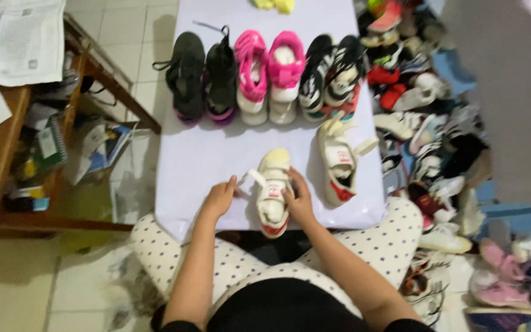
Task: Adjusting velcro straps on sneakers and wrapping them in protective white paper.
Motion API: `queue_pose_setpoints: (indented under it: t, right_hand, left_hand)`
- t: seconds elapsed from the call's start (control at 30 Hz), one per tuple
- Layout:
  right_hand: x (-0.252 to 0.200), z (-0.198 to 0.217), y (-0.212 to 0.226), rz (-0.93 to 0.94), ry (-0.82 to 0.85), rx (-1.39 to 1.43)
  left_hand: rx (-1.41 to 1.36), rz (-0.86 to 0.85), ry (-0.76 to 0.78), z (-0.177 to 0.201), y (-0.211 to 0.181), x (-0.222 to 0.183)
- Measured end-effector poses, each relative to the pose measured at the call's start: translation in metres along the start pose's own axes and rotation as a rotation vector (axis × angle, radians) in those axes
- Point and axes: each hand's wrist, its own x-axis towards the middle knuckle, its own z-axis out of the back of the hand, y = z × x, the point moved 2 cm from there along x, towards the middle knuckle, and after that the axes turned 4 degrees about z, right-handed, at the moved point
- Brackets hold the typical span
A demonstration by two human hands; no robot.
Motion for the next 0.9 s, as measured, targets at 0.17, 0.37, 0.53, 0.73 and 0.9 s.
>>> queue_pose_setpoints:
  t: [0.17, 0.37, 0.53, 0.73, 0.9]
  right_hand:
    - [0.001, 0.009, 0.004, -0.02, 0.08, 0.035]
    - [0.006, 0.01, 0.015, -0.02, 0.096, 0.001]
    - [0.007, 0.005, 0.009, 0.021, 0.08, 0.005]
    - [-0.002, 0.008, 0.01, 0.074, 0.028, -0.019]
    - [-0.004, 0.007, -0.014, 0.114, -0.031, 0.062]
  left_hand:
    - [-0.063, 0.142, 0.206, -0.017, -0.046, -0.009]
    - [-0.254, 0.187, 0.068, -0.035, -0.027, 0.028]
    - [-0.671, 0.037, -0.244, -0.035, -0.072, 0.025]
    - [-0.578, -0.343, -0.339, -0.045, -0.138, 0.001]
    - [-0.067, -0.645, -0.48, -0.084, -0.14, -0.025]
